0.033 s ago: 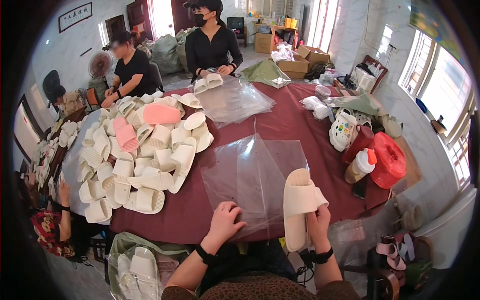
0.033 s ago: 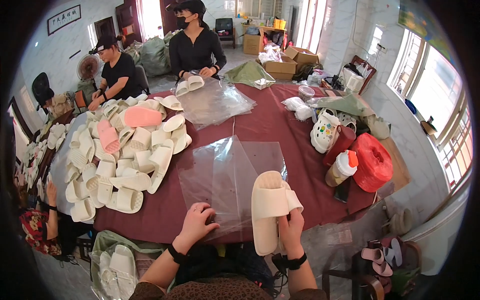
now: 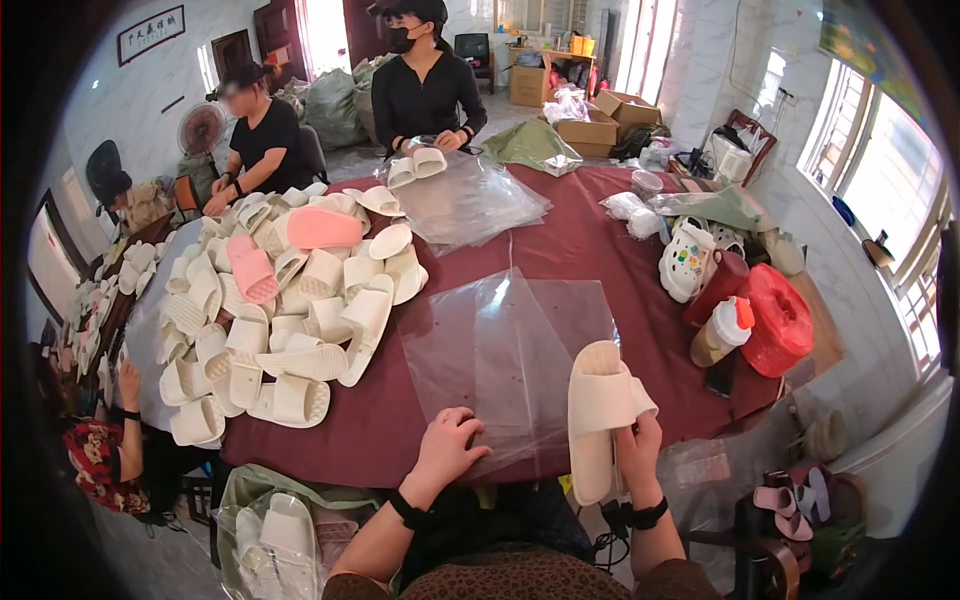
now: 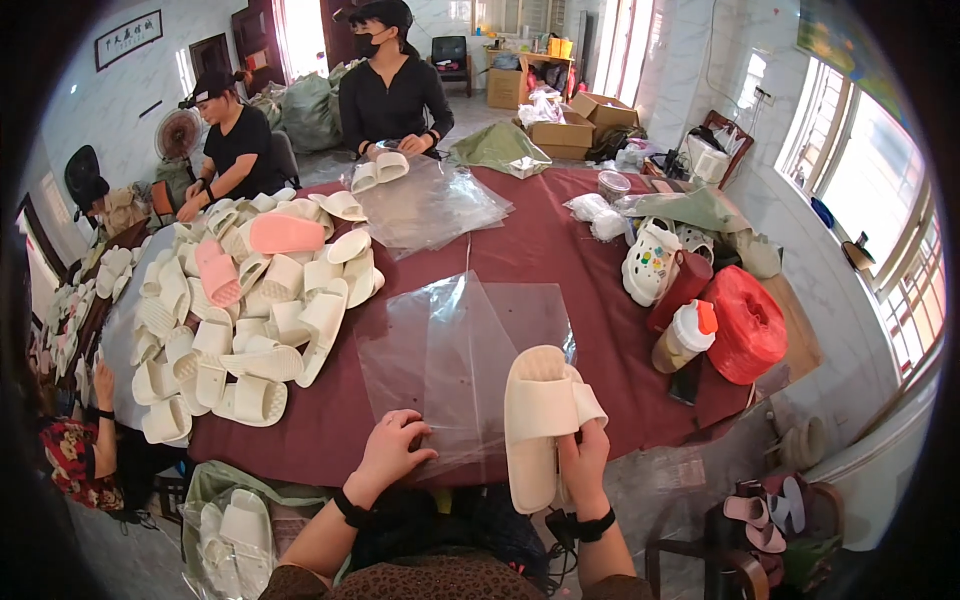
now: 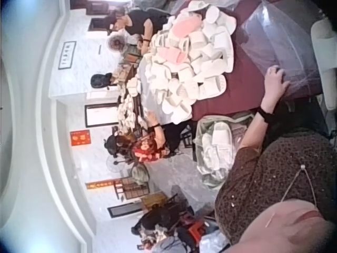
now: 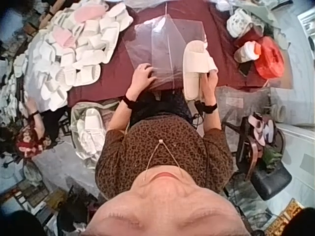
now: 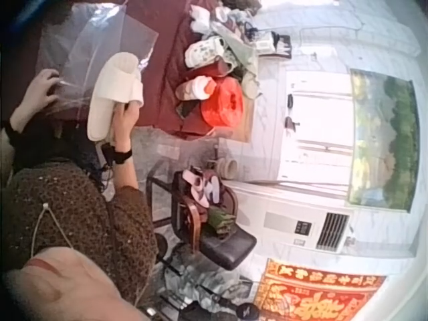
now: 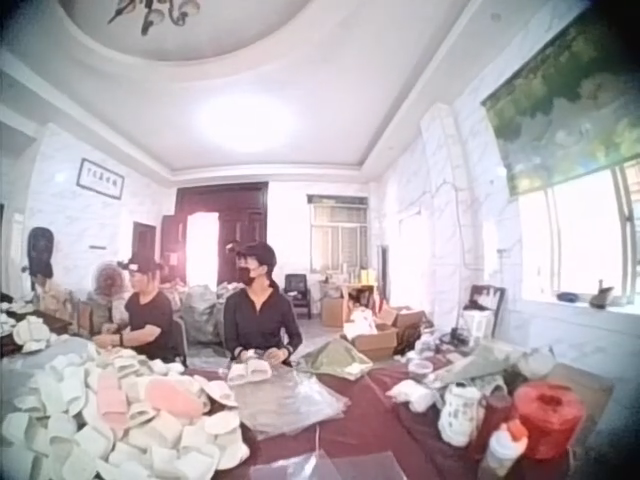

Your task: Packaging white slippers into individual plastic bags and placing them into a larger sack.

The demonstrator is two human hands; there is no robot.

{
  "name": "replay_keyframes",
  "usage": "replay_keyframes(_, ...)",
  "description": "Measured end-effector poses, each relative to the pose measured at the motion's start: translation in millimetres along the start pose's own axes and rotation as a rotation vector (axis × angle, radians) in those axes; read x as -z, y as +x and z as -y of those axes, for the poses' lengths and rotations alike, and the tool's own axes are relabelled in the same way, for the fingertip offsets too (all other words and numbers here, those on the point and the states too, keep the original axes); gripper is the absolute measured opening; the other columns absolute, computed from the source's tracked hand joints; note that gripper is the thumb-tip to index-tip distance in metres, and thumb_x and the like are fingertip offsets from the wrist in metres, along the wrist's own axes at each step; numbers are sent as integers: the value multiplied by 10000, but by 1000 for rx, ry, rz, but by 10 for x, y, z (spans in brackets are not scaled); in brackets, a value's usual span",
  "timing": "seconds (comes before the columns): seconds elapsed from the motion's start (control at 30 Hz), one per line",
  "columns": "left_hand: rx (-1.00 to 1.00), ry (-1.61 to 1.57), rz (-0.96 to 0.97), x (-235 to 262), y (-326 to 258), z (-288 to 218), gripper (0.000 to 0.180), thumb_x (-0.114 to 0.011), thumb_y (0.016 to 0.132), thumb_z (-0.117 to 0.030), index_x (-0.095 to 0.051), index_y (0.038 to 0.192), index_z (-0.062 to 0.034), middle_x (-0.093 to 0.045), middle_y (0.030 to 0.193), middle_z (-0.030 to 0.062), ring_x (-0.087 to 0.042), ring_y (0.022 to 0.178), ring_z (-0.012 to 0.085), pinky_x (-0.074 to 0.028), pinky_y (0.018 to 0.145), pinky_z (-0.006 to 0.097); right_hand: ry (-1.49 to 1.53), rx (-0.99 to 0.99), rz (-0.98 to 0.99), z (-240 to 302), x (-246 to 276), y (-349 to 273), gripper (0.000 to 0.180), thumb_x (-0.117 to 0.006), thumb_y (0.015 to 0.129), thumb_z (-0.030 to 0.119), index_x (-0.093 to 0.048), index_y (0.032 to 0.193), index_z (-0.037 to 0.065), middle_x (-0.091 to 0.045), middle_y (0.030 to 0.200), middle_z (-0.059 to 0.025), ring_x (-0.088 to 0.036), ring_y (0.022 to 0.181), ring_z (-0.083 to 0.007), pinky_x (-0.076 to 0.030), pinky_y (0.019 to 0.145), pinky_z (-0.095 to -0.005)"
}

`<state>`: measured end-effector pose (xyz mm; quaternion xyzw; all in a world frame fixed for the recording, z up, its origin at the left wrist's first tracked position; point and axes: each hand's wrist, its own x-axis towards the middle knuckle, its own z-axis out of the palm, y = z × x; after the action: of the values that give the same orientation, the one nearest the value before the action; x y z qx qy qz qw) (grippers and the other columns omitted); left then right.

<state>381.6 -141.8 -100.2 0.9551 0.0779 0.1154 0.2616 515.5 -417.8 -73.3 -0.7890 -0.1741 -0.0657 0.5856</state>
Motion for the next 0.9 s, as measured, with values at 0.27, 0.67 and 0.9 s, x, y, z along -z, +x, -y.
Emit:
replay_keyframes(0.27,-41,-12,-116,-22,-30,-31,241,-780,686,-258,-700,864,-117,-613,1111,53,-546,1080,280,-474,878,390,51,-40,76,68,135,-147,233,-606,885,117,-634,1073,-17,-664,976,-110,-604,895,-187,-467,780,-309)
replay_keyframes(0.67,108,-253,-135,-140,32,93,122,-735,720,-204,-743,779,-97,-644,1096,48,-535,1095,271,-454,926,369,70,25,82,172,165,-233,207,-608,859,94,-632,1026,-26,-656,959,-103,-606,863,-189,-471,760,-308)
replay_keyframes(0.9,124,-249,-79,-121,80,135,142,-665,770,-180,-731,805,-59,-647,1125,60,-551,1079,282,-463,914,378,90,14,118,135,126,-269,195,-623,841,88,-636,1002,-22,-652,931,-109,-607,838,-197,-472,733,-307)
